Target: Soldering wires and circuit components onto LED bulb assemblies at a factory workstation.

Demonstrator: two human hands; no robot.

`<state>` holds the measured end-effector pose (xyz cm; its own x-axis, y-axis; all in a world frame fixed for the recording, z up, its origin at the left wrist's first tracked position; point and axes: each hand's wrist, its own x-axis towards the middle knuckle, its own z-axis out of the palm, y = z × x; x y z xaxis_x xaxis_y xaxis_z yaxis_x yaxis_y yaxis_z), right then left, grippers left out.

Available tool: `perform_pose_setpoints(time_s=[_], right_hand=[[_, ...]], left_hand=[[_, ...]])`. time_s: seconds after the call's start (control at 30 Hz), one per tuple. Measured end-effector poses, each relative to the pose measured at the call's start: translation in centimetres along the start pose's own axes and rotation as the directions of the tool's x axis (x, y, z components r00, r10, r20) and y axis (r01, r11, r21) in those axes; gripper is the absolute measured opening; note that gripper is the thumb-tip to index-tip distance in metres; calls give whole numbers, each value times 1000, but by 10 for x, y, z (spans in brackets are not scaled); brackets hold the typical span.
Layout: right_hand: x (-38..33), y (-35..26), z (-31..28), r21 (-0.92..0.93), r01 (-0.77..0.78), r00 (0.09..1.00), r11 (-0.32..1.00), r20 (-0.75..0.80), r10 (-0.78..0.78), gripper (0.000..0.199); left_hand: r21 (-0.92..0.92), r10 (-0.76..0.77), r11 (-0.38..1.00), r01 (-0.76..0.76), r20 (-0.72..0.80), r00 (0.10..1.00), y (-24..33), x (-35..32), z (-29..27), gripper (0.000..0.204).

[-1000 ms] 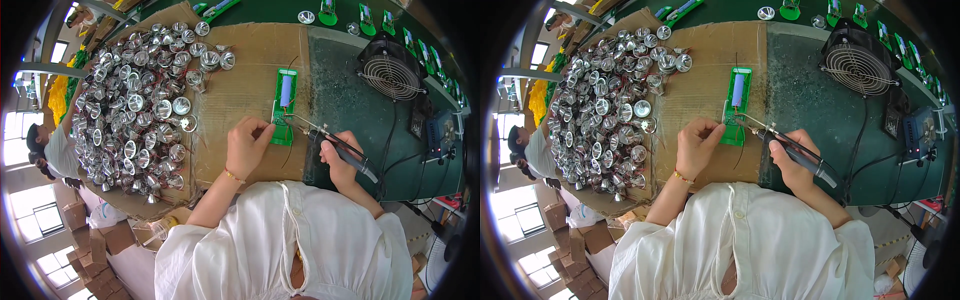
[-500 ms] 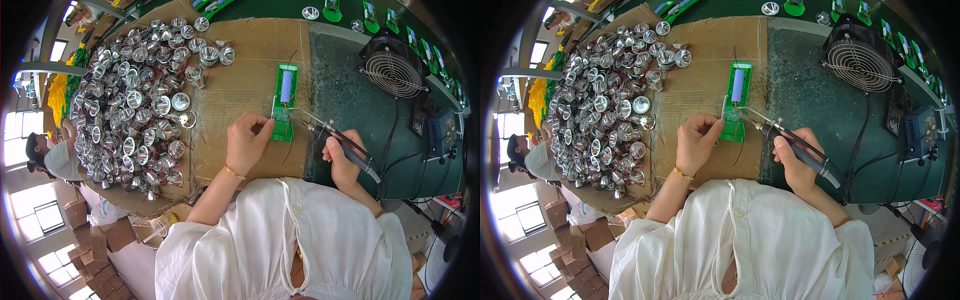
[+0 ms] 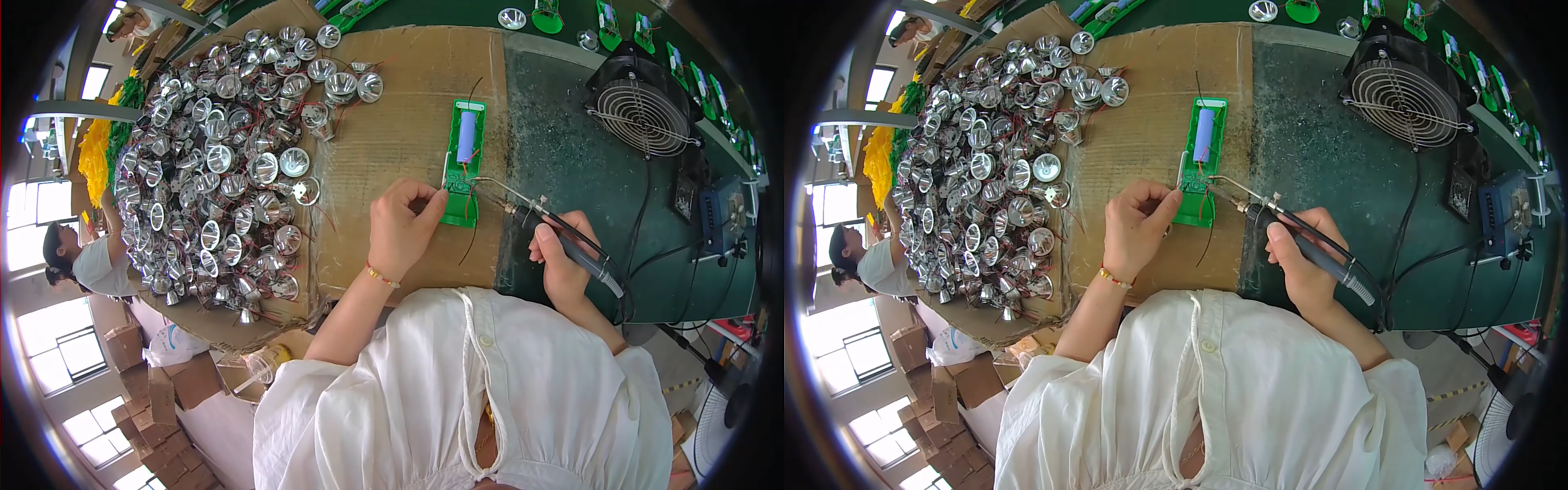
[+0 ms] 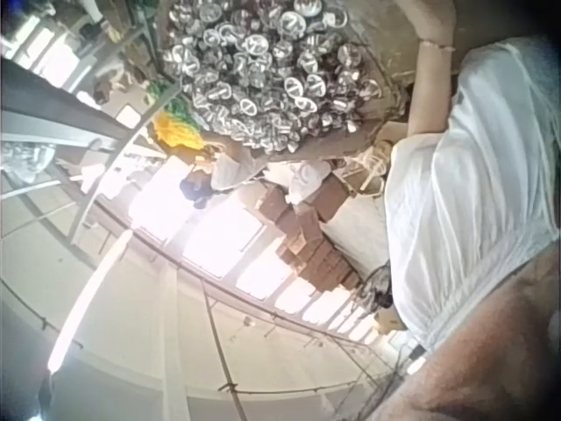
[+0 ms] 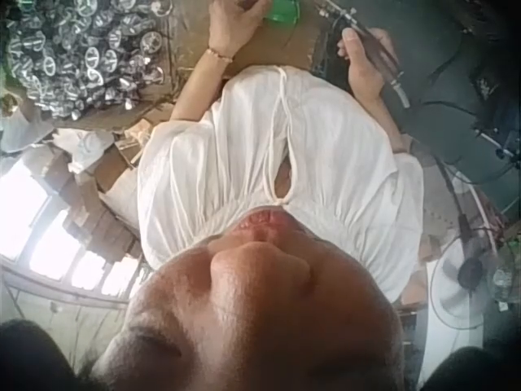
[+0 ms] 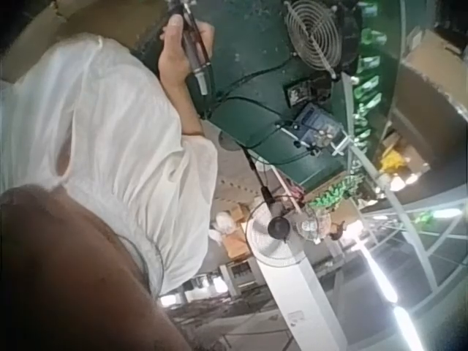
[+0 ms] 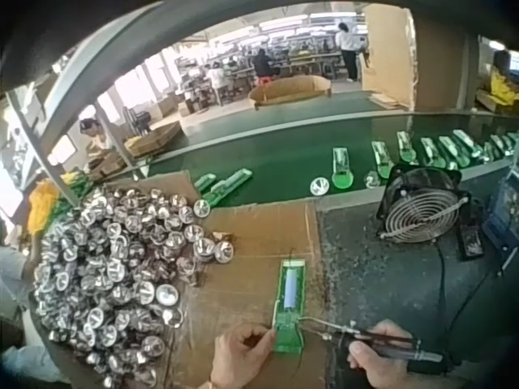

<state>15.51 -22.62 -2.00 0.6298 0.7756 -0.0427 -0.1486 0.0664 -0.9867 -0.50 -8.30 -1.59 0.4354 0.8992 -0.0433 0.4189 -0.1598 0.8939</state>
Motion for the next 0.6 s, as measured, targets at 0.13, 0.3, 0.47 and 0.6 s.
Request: perform_pose_setpoints(time_s=[0.13, 0.3, 0.47, 0.6], right_hand=[[-1, -1, 1, 3, -7, 1000, 1000, 12, 7, 14], [-1, -2, 0, -44, 4, 999, 999, 34, -3, 14], [-1, -2, 2, -33, 27, 1000, 999, 10, -27, 16], [-1, -2, 0, -118, 24, 998, 993, 61, -17, 17]], left_hand=[[11, 55, 998, -55, -8, 998, 1, -1, -1, 12], [91, 221, 971, -220, 5, 975, 3, -3, 0, 10], [114, 261, 959, -261, 12, 965, 2, -2, 2, 9], [132, 248, 960, -246, 5, 969, 1, -2, 3, 10]])
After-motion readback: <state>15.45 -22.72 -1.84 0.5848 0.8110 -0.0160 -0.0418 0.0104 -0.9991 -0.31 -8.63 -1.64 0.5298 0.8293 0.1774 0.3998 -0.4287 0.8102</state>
